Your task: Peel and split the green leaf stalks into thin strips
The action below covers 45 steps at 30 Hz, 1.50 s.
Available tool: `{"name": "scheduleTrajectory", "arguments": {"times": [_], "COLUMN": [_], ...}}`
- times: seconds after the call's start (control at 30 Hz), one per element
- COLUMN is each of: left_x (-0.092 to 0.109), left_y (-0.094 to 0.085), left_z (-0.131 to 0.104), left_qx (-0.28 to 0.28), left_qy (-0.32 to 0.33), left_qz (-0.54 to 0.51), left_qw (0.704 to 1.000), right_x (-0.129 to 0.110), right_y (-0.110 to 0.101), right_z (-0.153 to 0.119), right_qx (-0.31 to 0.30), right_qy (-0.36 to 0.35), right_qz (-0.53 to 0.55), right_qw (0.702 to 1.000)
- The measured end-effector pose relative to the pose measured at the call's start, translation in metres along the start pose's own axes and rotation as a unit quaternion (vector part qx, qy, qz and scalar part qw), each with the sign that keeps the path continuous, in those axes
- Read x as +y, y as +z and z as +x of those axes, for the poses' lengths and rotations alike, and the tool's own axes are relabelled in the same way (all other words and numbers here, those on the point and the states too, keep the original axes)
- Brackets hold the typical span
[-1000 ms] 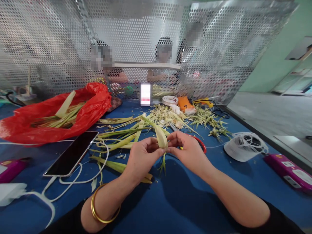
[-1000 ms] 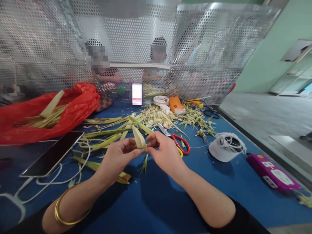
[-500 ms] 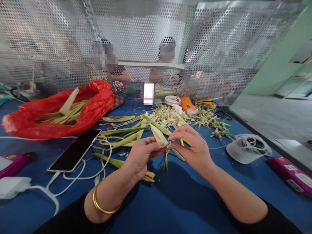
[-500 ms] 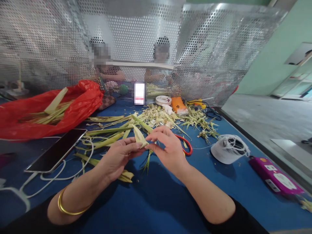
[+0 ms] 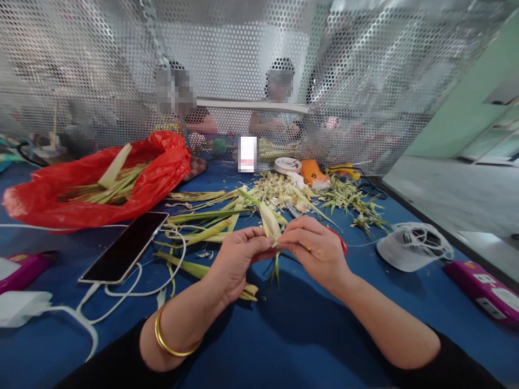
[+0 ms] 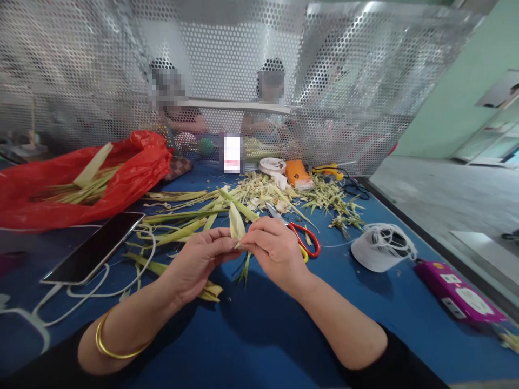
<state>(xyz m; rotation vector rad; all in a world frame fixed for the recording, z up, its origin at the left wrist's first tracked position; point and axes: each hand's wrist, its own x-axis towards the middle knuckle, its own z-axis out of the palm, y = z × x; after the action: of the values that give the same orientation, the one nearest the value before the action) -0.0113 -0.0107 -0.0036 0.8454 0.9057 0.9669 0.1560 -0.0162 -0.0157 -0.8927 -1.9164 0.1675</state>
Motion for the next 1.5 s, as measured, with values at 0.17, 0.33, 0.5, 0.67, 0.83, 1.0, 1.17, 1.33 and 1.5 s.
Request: {"name": "scheduleTrajectory", "arguments": {"times": [0.17, 0.33, 0.5, 0.67, 0.83, 1.0, 1.17, 1.33, 1.5], "left_x": [-0.003, -0.003, -0.004, -0.004, -0.004, -0.009, -0.012, -0.006, -0.005], "left_y": [0.004, 0.003, 0.001, 0.002, 0.005, 0.006, 0.005, 0.004, 0.004], "left_z": [0.0, 0.001, 0.0, -0.001, -0.001, 0.001, 0.004, 0.002, 0.001], "left_qx": [0.018, -0.003, -0.025, -0.029, 0.0, 0.024, 0.052, 0.079, 0.077], "left_qy": [0.058, 0.096, 0.118, 0.122, 0.101, 0.061, 0.042, 0.052, 0.032], "left_qz": [0.043, 0.111, 0.164, 0.194, 0.144, 0.06, 0.026, 0.055, 0.041], "left_qw": [0.997, 0.989, 0.979, 0.973, 0.984, 0.996, 0.997, 0.994, 0.996], "right_x": [-0.004, -0.008, -0.006, -0.005, -0.007, -0.006, -0.006, -0.008, -0.009], "right_y": [0.0, -0.001, -0.001, -0.001, 0.001, 0.009, 0.015, 0.01, 0.012], "right_z": [0.001, 0.002, 0.005, 0.007, 0.005, 0.002, 0.001, 0.003, 0.003], "right_qx": [0.004, 0.023, 0.005, -0.047, -0.019, 0.047, 0.073, 0.015, 0.031], "right_qy": [0.086, 0.194, 0.303, 0.398, 0.407, 0.348, 0.361, 0.422, 0.428], "right_qz": [0.026, 0.053, 0.1, 0.248, 0.23, 0.194, 0.231, 0.327, 0.325], "right_qw": [0.996, 0.979, 0.948, 0.882, 0.884, 0.916, 0.901, 0.845, 0.842]}}
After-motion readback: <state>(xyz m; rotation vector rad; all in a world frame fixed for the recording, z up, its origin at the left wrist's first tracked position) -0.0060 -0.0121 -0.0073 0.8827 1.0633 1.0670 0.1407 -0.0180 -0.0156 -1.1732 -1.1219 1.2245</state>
